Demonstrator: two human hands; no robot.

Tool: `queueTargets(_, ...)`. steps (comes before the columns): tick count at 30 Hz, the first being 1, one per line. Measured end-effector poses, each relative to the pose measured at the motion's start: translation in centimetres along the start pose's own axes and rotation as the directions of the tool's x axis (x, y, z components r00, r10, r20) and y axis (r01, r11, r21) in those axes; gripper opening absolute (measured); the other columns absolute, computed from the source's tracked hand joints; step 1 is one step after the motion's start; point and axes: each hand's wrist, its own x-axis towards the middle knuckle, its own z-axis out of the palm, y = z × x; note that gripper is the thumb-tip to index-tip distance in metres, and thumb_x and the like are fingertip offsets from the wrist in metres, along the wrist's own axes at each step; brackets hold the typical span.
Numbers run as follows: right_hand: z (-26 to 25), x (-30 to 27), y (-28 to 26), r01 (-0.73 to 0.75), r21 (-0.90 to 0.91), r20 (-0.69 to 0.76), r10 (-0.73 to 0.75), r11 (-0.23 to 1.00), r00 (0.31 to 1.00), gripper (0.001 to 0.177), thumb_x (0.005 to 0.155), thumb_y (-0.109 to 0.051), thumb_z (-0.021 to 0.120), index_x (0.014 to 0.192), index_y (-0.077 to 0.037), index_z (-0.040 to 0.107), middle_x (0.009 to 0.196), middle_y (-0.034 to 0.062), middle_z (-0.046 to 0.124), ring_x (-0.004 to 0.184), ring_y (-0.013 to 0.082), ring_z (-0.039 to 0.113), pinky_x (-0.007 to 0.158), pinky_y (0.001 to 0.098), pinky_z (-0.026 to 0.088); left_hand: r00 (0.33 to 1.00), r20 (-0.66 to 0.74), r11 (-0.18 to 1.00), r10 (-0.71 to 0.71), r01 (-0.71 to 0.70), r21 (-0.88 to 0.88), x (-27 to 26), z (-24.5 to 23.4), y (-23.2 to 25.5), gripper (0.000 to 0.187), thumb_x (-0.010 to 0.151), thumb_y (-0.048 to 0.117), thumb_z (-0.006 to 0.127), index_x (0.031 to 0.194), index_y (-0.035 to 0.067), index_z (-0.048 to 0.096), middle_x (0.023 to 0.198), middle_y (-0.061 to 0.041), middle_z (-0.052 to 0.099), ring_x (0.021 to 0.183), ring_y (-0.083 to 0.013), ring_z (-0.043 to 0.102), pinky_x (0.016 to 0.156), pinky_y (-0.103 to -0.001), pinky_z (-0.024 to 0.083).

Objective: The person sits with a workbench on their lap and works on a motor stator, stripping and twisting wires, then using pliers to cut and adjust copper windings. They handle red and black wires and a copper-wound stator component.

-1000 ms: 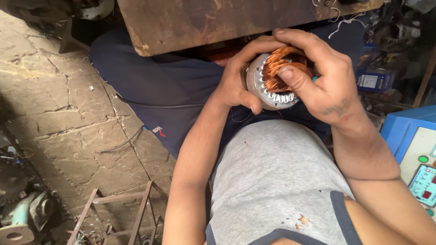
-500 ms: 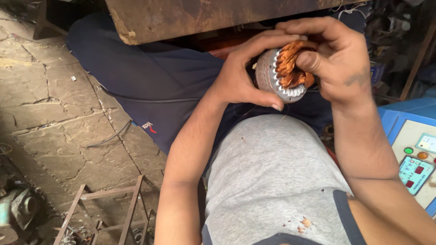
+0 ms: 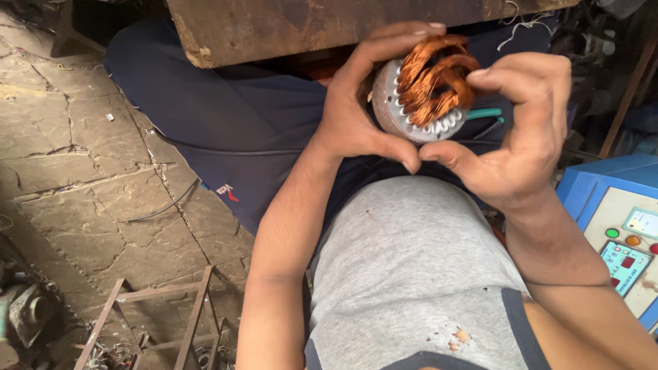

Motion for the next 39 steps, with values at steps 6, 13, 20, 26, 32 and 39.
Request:
queueTargets(6, -1.5, 1.5, -3.8, 0.026, -0.121, 0.104, -0.013, 0.992, 0.994, 0.081, 0.08, -0.046, 0.095, 0.131, 0.005, 0.059, 0.115, 0.0207, 0.048, 0.103, 0.0281, 0.056, 0.083, 0.0375, 0.052, 1.0, 0.026, 0.978, 0.005, 0.001, -0.207, -0.3, 0.0, -1.0, 0.119, 0.049, 0.043, 0.101, 0.152, 0.016, 0.047, 0.152, -0.013, 0.05, 0.146, -0.0241, 0.048, 0.125, -0.042, 0.042)
queueTargets(13, -2.0, 3.1, -6.2, 0.055, -0.321, 0.184, 0.005, 0.945, 0.983, 0.082, 0.071, -0.036, 0.102, 0.129, 0.005, 0.061, 0.115, 0.0178, 0.051, 0.104, 0.0308, 0.055, 0.087, 0.0417, 0.05, 0.999, 0.04, 0.966, -0.03, 0.04, -0.254, -0.5, -0.1, -1.4, 0.117, 0.052, 0.039, 0.104, 0.152, 0.015, 0.047, 0.153, -0.014, 0.048, 0.145, -0.0253, 0.045, 0.125, -0.044, 0.042)
queueTargets(20, -2.1, 3.5, -5.2, -0.012, -0.162, 0.188, 0.043, 0.987, 0.981, 0.074, 0.071, -0.041, 0.097, 0.12, 0.003, 0.063, 0.112, 0.017, 0.049, 0.1, 0.0272, 0.055, 0.08, 0.0376, 0.052, 0.999, 0.033, 0.957, 0.002, 0.008, -0.289, -0.8, 0.2, -2.0, 0.121, 0.049, 0.041, 0.103, 0.152, 0.015, 0.045, 0.152, -0.013, 0.05, 0.145, -0.025, 0.045, 0.125, -0.045, 0.041)
queueTargets(26, -2.0, 3.1, -4.7, -0.008, -0.093, 0.195, 0.026, 0.996, 0.98, 0.07, 0.071, -0.04, 0.098, 0.112, 0.004, 0.061, 0.111, 0.018, 0.049, 0.098, 0.0263, 0.056, 0.075, 0.0363, 0.051, 0.997, 0.08, 0.944, 0.0, 0.027, -0.328, -0.9, 0.0, -1.6, 0.12, 0.052, 0.043, 0.103, 0.152, 0.014, 0.043, 0.153, -0.016, 0.047, 0.144, -0.0258, 0.046, 0.123, -0.045, 0.042)
queueTargets(32, -1.7, 3.0, -4.6, -0.057, -0.004, 0.204, 0.057, 0.998, 0.977, 0.066, 0.066, -0.04, 0.099, 0.099, -0.001, 0.058, 0.105, 0.0145, 0.046, 0.098, 0.0246, 0.05, 0.071, 0.0339, 0.047, 0.992, 0.108, 0.92, 0.068, -0.02, -0.392, -0.5, 0.3, -1.5, 0.118, 0.057, 0.04, 0.105, 0.152, 0.012, 0.041, 0.157, -0.017, 0.044, 0.149, -0.0258, 0.044, 0.123, -0.045, 0.04)
queueTargets(39, -1.4, 3.1, -3.5, -0.037, 0.096, 0.212, 0.015, 0.995, 0.977, 0.06, 0.063, -0.046, 0.096, 0.088, -0.005, 0.061, 0.1, 0.0122, 0.044, 0.091, 0.0202, 0.045, 0.066, 0.027, 0.041, 0.992, 0.098, 0.906, 0.084, -0.035, -0.421, -0.4, 0.4, -1.3, 0.117, 0.055, 0.034, 0.104, 0.148, 0.009, 0.039, 0.155, -0.023, 0.042, 0.146, -0.0297, 0.043, 0.121, -0.048, 0.04)
